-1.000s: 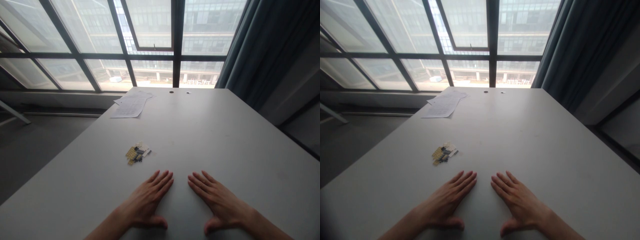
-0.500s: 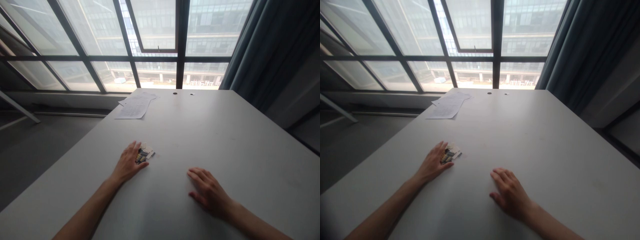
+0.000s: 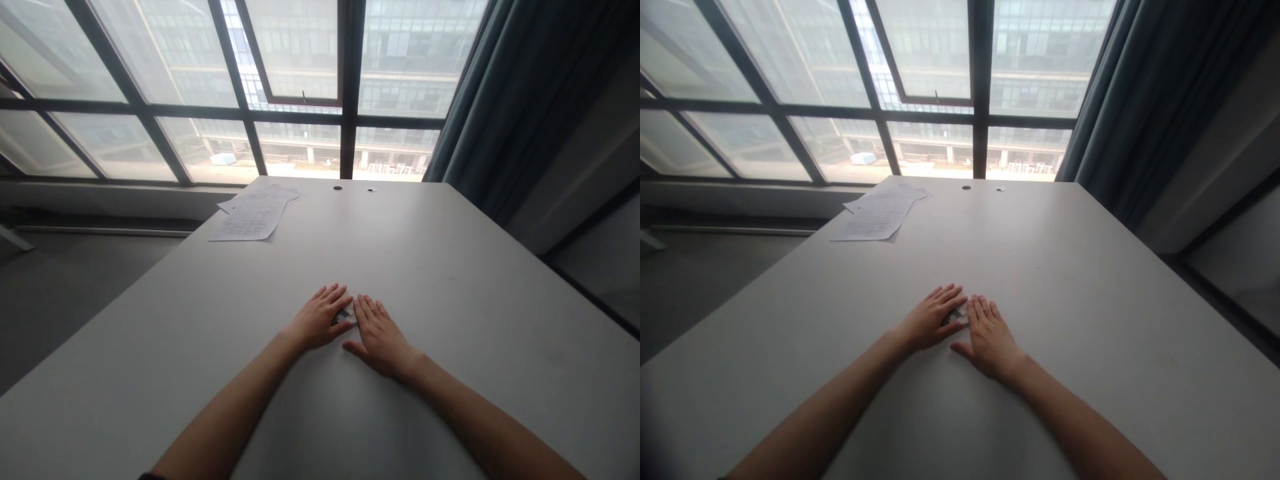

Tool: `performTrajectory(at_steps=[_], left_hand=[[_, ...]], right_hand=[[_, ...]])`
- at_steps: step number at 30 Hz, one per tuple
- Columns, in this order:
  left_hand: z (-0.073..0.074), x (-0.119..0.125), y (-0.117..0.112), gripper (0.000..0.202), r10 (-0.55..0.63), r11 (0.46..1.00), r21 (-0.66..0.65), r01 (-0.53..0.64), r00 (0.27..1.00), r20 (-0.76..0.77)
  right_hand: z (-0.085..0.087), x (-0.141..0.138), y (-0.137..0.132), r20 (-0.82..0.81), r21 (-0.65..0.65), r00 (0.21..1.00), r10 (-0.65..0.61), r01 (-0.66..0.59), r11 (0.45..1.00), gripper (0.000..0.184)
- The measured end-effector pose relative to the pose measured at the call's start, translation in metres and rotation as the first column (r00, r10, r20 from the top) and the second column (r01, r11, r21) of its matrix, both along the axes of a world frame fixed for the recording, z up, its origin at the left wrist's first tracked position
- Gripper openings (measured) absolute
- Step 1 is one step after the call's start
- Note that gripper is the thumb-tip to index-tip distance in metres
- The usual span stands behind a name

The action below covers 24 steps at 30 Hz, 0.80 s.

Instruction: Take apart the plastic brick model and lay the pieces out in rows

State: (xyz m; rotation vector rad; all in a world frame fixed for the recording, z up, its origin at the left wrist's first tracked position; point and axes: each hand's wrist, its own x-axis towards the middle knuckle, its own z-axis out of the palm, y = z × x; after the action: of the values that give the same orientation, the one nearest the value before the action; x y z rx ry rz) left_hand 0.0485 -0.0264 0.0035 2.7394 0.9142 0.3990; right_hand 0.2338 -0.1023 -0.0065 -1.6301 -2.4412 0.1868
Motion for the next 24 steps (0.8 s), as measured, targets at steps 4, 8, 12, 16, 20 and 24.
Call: performTrajectory(at_steps=[4,8,12,16,20,24], left_hand=[[0.0,0.029,0.0,0.055,-0.01,0.998,-0.059,0.019,0.989,0.147],[-0.001,0.013,0.002,0.049,0.136,0.99,-0.081,-0.119,0.959,0.251],[-0.004,-0.019,-0.006,0.046,0.097,0.995,-0.001,-0.098,0.982,0.159],[-0.005,-0.03,-0.016,0.034,0.115,0.99,0.069,-0.125,0.985,0.132],[-0.003,-0.027,-0.018,0.028,0.176,0.977,0.095,-0.191,0.974,0.14],[-0.003,-0.026,-0.019,0.026,0.223,0.962,0.125,-0.244,0.962,0.16]], right_hand=[[-0.003,0.026,0.001,0.037,0.01,0.996,-0.082,0.082,0.997,0.087],[-0.003,0.04,0.004,0.045,0.022,0.995,-0.091,0.09,0.996,0.089],[-0.001,0.042,0.013,0.031,0.03,0.999,0.013,-0.014,0.999,0.095],[0.0,0.033,0.029,0.016,0.031,0.995,0.095,-0.095,0.995,0.099],[-0.001,0.022,0.043,0.002,0.034,0.993,0.12,-0.12,0.992,0.098],[-0.001,0.019,0.045,-0.052,0.095,0.995,0.084,-0.079,0.992,0.088]])
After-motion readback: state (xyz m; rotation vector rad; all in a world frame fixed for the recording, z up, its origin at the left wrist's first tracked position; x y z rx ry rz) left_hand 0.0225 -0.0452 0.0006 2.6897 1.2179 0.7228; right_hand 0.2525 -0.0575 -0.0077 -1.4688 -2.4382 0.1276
